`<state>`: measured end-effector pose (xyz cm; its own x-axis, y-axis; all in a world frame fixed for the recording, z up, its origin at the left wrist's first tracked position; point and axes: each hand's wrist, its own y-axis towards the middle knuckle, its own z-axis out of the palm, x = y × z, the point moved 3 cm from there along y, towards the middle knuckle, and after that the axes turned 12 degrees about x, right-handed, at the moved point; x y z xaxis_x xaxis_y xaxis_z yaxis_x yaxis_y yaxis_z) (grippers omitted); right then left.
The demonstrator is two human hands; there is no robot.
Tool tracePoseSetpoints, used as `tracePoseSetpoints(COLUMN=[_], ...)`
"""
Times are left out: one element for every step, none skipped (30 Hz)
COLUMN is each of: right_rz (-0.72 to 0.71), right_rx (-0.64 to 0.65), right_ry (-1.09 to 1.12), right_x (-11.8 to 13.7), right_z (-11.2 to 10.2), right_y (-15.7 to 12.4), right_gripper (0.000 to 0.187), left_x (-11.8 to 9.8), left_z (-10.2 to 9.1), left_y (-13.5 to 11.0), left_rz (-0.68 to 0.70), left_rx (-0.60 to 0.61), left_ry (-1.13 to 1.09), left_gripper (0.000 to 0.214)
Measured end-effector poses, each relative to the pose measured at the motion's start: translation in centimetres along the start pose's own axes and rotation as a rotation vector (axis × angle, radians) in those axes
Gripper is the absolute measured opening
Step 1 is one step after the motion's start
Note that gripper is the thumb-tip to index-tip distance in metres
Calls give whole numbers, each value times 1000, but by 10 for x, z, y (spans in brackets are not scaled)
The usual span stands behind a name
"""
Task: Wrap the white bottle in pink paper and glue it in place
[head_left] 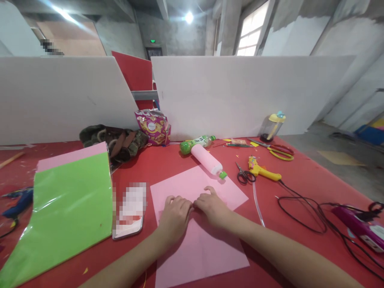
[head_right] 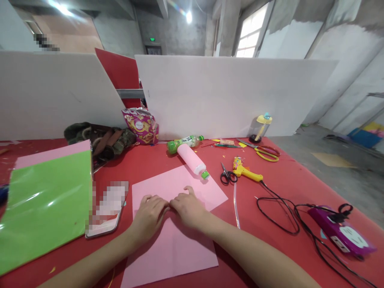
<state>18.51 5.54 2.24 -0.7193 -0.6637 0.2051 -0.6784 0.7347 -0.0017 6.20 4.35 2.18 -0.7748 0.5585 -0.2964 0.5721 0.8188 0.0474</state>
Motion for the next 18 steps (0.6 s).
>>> tracePoseSetpoints(right_rz=[-9, -16, -20, -22, -21, -17, -8, 5, 18, 29, 37, 39, 37, 33, 25, 21, 21, 26], right_rx=[9, 16, 22, 26, 27, 26, 23, 17, 10, 2, -4, -11, -18, -21, -20, -18, -11, -3], right_ry=[1, 0, -3, -8, -13, -17, -17, -14, -7, 4, 16, 26, 32, 35, 36, 36, 37, 38], right_x=[-1, -1, -2, -2, -2, -2, -2, -2, -2, -2, -3, -3, -2, -2, -2, -2, -1, -1], right_z=[1, 2, 2, 3, 3, 4, 4, 4, 4, 4, 4, 5, 5, 5, 6, 6, 6, 6], right_y=[0, 0, 0, 0, 0, 0, -1, -1, -1, -1, 0, 0, 0, 0, 1, 1, 1, 1], right_gripper=[17, 17, 18, 18, 18, 18, 18, 17, 16, 15, 14, 14, 15, 16, 17, 17, 18, 19], left_x=[-1, -1, -2, -2, -1, -1, 0, 0, 1, 1, 1, 1, 1, 0, -1, -2, -2, -3], left_z=[0, 0, 0, -1, -1, -1, -1, 0, 0, 1, 2, 2, 3, 3, 3, 3, 2, 2], left_y=[0, 0, 0, 0, 0, 0, 0, 0, 0, 0, -1, -1, -2, -2, -2, -2, -2, -2], left_rz=[10, 14, 14, 8, 1, -7, -16, -24, -26, -27, -27, -30, -32, -33, -36, -40, -43, -48], left_rx=[-8, -8, 1, 15, 34, 52, 67, 78, 83, 85, 85, 82, 80, 77, 77, 81, 92, 108], left_ry=[23, 45, 63, 74, 74, 66, 54, 43, 38, 40, 47, 55, 63, 68, 69, 66, 59, 46], left_gripper=[19, 20, 21, 22, 23, 23, 23, 24, 24, 25, 25, 25, 25, 25, 24, 24, 24, 24])
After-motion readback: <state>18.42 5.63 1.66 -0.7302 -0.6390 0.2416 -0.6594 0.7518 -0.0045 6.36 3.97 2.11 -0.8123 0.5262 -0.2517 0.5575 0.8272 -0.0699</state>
